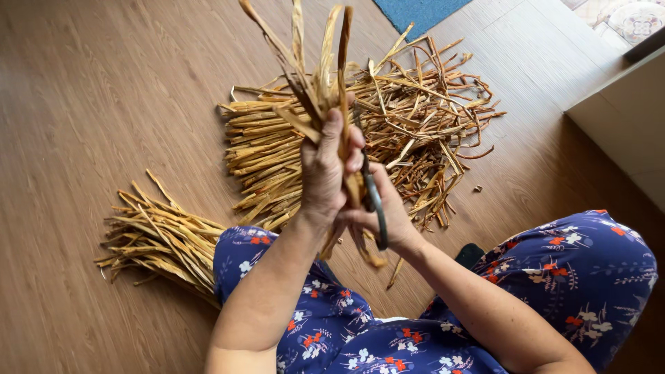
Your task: The person sits on the floor and uses a pair of scissors to cut dried, straw-like plant stems into shorter pieces. They hold a bundle of stems in one hand and repeatedly snip them with the other, creating a pile of cut material on the floor.
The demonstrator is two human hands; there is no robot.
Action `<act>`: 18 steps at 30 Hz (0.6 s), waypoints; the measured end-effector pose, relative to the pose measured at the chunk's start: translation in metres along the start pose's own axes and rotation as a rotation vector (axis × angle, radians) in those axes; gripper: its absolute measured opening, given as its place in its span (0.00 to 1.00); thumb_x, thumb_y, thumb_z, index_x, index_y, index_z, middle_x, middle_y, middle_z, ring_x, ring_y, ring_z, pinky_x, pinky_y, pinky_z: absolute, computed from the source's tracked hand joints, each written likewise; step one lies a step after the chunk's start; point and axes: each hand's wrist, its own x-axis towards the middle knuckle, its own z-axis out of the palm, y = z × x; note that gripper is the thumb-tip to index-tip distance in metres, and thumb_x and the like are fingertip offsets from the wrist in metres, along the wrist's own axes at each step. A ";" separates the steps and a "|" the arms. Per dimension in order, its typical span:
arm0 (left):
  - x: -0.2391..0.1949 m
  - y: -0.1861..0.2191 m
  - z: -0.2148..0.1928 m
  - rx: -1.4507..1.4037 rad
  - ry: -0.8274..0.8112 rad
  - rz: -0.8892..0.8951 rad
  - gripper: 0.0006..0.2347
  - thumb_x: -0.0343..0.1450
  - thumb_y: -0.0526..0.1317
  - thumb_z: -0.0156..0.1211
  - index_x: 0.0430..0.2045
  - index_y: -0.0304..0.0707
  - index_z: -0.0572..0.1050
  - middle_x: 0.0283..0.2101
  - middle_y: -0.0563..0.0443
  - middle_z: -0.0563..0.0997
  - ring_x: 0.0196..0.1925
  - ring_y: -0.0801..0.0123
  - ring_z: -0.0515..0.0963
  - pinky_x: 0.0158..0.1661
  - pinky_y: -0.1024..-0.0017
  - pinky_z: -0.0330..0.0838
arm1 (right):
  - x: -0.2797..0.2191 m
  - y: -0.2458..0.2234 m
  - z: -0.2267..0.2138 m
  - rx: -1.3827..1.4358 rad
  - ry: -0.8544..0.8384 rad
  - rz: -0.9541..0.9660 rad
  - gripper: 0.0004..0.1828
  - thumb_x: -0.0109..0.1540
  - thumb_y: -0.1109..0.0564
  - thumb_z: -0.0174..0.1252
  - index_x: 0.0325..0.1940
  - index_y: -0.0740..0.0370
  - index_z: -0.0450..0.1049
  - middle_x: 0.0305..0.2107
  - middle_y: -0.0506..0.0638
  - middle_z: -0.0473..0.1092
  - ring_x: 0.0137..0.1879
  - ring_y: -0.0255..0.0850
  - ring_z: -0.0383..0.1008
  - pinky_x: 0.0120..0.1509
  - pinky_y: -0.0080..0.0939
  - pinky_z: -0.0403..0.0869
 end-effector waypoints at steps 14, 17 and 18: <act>-0.013 -0.065 0.002 0.533 -0.550 -0.379 0.39 0.62 0.36 0.79 0.69 0.39 0.63 0.59 0.46 0.78 0.59 0.71 0.76 0.59 0.71 0.70 | 0.011 -0.099 -0.093 0.198 0.453 -0.235 0.13 0.64 0.54 0.65 0.46 0.62 0.72 0.33 0.49 0.74 0.27 0.31 0.64 0.28 0.29 0.62; -0.030 -0.087 0.004 0.579 -0.506 -0.447 0.31 0.62 0.34 0.74 0.62 0.36 0.70 0.47 0.46 0.82 0.46 0.73 0.80 0.47 0.71 0.76 | 0.011 -0.087 -0.131 0.267 0.521 -0.283 0.13 0.66 0.55 0.67 0.49 0.61 0.72 0.36 0.51 0.76 0.30 0.34 0.69 0.32 0.31 0.66; -0.034 -0.090 0.005 0.535 -0.502 -0.512 0.28 0.62 0.35 0.73 0.58 0.33 0.71 0.42 0.46 0.81 0.39 0.72 0.80 0.41 0.71 0.77 | 0.014 -0.080 -0.146 0.299 0.534 -0.292 0.14 0.66 0.55 0.67 0.50 0.60 0.72 0.37 0.52 0.76 0.33 0.35 0.71 0.35 0.32 0.68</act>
